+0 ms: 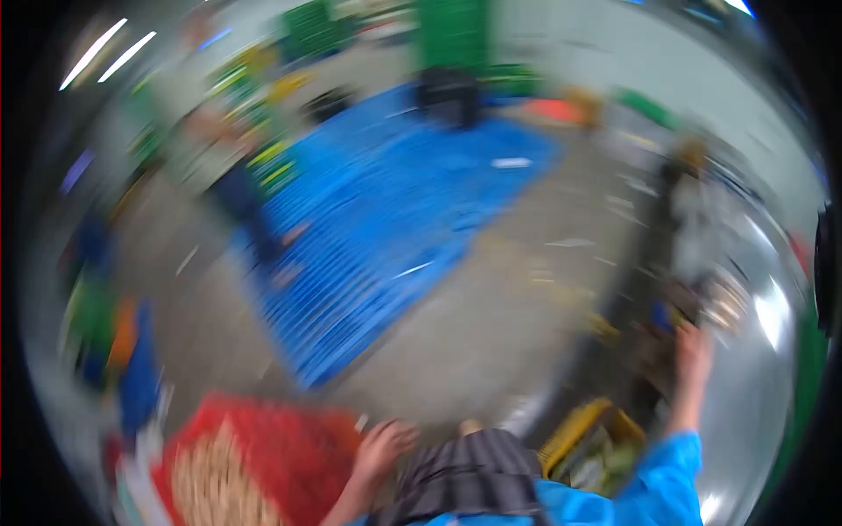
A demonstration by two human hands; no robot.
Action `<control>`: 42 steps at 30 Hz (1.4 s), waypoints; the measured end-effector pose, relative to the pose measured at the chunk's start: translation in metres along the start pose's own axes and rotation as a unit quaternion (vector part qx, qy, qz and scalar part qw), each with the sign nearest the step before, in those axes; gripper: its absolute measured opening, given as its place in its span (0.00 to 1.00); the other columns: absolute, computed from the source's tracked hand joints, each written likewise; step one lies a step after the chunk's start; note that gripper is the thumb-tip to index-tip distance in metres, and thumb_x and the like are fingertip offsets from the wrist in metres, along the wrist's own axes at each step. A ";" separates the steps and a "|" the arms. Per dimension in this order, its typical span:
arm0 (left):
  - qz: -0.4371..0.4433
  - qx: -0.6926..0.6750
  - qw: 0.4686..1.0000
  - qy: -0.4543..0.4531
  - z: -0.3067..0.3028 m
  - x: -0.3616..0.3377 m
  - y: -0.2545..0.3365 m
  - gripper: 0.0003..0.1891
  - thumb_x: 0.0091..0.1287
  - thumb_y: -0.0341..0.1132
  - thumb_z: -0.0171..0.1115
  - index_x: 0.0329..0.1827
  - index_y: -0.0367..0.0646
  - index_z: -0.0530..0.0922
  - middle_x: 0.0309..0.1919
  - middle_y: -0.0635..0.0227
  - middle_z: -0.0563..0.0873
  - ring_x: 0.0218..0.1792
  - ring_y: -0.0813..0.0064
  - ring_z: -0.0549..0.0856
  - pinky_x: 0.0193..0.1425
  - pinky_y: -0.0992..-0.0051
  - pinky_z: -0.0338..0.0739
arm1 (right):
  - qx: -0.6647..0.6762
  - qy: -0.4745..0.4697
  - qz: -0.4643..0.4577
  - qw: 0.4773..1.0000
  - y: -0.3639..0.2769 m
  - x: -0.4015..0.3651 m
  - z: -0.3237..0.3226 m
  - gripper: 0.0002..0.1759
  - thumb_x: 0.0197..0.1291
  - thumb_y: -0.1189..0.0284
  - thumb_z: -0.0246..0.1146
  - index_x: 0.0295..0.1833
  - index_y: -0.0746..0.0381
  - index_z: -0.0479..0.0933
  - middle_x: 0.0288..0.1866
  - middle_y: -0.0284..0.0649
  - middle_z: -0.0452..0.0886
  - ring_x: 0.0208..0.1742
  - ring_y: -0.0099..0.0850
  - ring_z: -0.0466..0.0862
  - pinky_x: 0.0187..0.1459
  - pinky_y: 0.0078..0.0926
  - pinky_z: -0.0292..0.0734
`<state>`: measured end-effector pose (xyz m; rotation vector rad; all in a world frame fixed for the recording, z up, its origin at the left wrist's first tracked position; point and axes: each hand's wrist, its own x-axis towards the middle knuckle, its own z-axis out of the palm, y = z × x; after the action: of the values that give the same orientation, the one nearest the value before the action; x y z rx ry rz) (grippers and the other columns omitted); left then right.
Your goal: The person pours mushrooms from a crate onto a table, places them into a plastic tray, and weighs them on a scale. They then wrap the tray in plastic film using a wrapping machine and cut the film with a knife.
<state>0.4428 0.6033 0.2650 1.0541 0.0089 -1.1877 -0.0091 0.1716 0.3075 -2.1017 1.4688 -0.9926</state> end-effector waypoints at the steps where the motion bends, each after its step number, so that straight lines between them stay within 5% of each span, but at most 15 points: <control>1: -0.009 0.056 0.998 0.036 0.007 -0.006 0.000 0.21 0.71 0.36 0.47 0.64 0.36 0.61 0.55 0.48 0.76 0.55 0.55 0.77 0.57 0.59 0.73 | 0.244 -0.036 0.021 0.969 0.053 0.020 0.019 0.21 0.67 0.69 0.49 0.63 0.66 0.62 0.61 0.50 0.69 0.60 0.38 0.72 0.62 0.33 0.67; 3: -0.013 0.057 0.996 0.071 -0.003 -0.024 -0.007 0.23 0.71 0.40 0.49 0.65 0.37 0.61 0.54 0.55 0.77 0.53 0.65 0.78 0.58 0.65 0.72 | 0.621 0.012 0.259 0.740 0.045 0.041 0.088 0.26 0.69 0.65 0.45 0.70 0.64 0.55 0.71 0.48 0.57 0.71 0.35 0.59 0.71 0.32 0.54; 4: 0.000 0.034 0.995 0.094 -0.009 -0.035 -0.010 0.23 0.71 0.40 0.49 0.65 0.38 0.61 0.54 0.56 0.77 0.52 0.66 0.79 0.57 0.65 0.73 | 0.605 0.017 0.347 0.716 0.030 0.038 0.141 0.22 0.68 0.66 0.49 0.63 0.65 0.64 0.65 0.48 0.67 0.66 0.35 0.67 0.67 0.28 0.63; 5: 0.004 0.021 0.995 0.095 -0.011 -0.045 -0.006 0.23 0.71 0.41 0.50 0.65 0.38 0.62 0.53 0.57 0.77 0.51 0.67 0.79 0.56 0.66 0.73 | 0.611 -0.267 0.263 0.697 0.049 0.033 0.184 0.15 0.65 0.66 0.55 0.51 0.65 0.74 0.50 0.43 0.79 0.51 0.32 0.79 0.52 0.23 0.77; 8: 0.058 -0.037 0.990 0.126 -0.041 -0.089 -0.017 0.24 0.70 0.42 0.51 0.66 0.40 0.62 0.54 0.59 0.76 0.52 0.69 0.78 0.55 0.66 0.73 | 0.396 -0.382 0.456 0.700 -0.103 -0.084 0.298 0.11 0.61 0.66 0.58 0.42 0.63 0.75 0.34 0.37 0.80 0.31 0.25 0.80 0.30 0.18 0.79; 13: 0.138 -0.076 0.979 0.130 -0.111 -0.169 -0.017 0.25 0.70 0.42 0.51 0.67 0.42 0.60 0.54 0.60 0.77 0.52 0.71 0.78 0.55 0.69 0.73 | 0.340 -0.687 0.219 0.604 -0.377 -0.282 0.350 0.22 0.64 0.67 0.55 0.56 0.72 0.67 0.42 0.47 0.78 0.39 0.34 0.82 0.42 0.29 0.81; 15: 0.170 -0.013 0.984 0.058 -0.142 -0.197 -0.021 0.25 0.70 0.41 0.51 0.67 0.42 0.60 0.54 0.60 0.77 0.53 0.71 0.78 0.55 0.70 0.73 | 0.381 -0.690 0.168 0.592 -0.453 -0.340 0.352 0.23 0.66 0.67 0.53 0.59 0.73 0.64 0.44 0.47 0.78 0.39 0.33 0.82 0.43 0.28 0.80; 16: 0.044 0.030 0.998 -0.026 -0.140 -0.216 -0.003 0.26 0.70 0.42 0.51 0.67 0.40 0.60 0.54 0.60 0.77 0.54 0.71 0.77 0.57 0.71 0.72 | 0.403 -0.679 0.150 0.595 -0.483 -0.368 0.354 0.22 0.67 0.67 0.52 0.59 0.73 0.64 0.43 0.46 0.78 0.40 0.32 0.82 0.43 0.27 0.79; 19: 0.157 0.289 0.935 -0.134 -0.181 -0.282 0.032 0.27 0.69 0.40 0.54 0.68 0.39 0.60 0.54 0.61 0.77 0.54 0.75 0.76 0.59 0.75 0.70 | 0.417 -0.664 0.046 0.619 -0.539 -0.439 0.369 0.23 0.66 0.69 0.53 0.62 0.70 0.60 0.45 0.46 0.76 0.38 0.30 0.81 0.41 0.25 0.79; 23: 0.162 0.122 0.978 0.042 -0.275 -0.373 0.085 0.22 0.68 0.36 0.55 0.63 0.39 0.67 0.46 0.67 0.82 0.48 0.77 0.78 0.54 0.76 0.72 | 0.323 -0.638 0.011 0.699 -0.552 -0.458 0.368 0.13 0.66 0.73 0.53 0.53 0.65 0.63 0.34 0.38 0.76 0.26 0.24 0.77 0.30 0.22 0.75; 26: 0.234 0.161 0.813 0.507 -0.363 -0.423 0.112 0.18 0.67 0.38 0.56 0.56 0.36 0.74 0.47 0.63 0.82 0.48 0.74 0.79 0.53 0.75 0.73 | 0.315 -0.620 0.024 0.718 -0.562 -0.462 0.364 0.09 0.66 0.75 0.52 0.49 0.63 0.64 0.32 0.36 0.76 0.24 0.23 0.76 0.28 0.20 0.73; 28: 0.273 0.286 0.664 0.635 -0.428 -0.450 0.138 0.24 0.66 0.39 0.56 0.59 0.30 0.69 0.53 0.54 0.79 0.54 0.64 0.77 0.59 0.69 0.69 | 0.302 -0.629 0.027 0.715 -0.561 -0.462 0.362 0.20 0.67 0.74 0.50 0.62 0.64 0.59 0.34 0.40 0.77 0.28 0.26 0.77 0.31 0.23 0.74; 30: 0.125 0.485 0.437 0.747 -0.517 -0.467 0.127 0.32 0.65 0.47 0.56 0.63 0.29 0.64 0.57 0.43 0.73 0.59 0.51 0.72 0.65 0.62 0.63 | 0.318 -0.626 0.067 0.709 -0.568 -0.465 0.356 0.16 0.67 0.76 0.50 0.58 0.64 0.59 0.36 0.40 0.77 0.27 0.25 0.77 0.31 0.23 0.75; 36: -0.010 0.461 0.566 0.683 -0.610 -0.490 0.150 0.25 0.62 0.48 0.60 0.49 0.31 0.74 0.38 0.49 0.83 0.40 0.57 0.83 0.45 0.63 0.75 | 0.347 -0.649 0.094 0.671 -0.571 -0.456 0.357 0.22 0.67 0.75 0.50 0.64 0.64 0.56 0.38 0.40 0.76 0.25 0.24 0.76 0.30 0.20 0.75; 42: 0.062 0.460 0.657 0.594 -0.622 -0.481 0.178 0.18 0.64 0.44 0.60 0.36 0.33 0.77 0.17 0.66 0.79 0.17 0.77 0.77 0.22 0.73 0.70 | 0.313 -0.614 0.112 0.716 -0.580 -0.456 0.353 0.24 0.63 0.67 0.57 0.63 0.61 0.61 0.28 0.32 0.70 0.20 0.20 0.67 0.23 0.17 0.64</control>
<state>0.6796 1.3733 0.2848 2.5564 0.3878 -0.0747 0.5348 0.7828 0.3057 -1.3946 0.5021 0.1425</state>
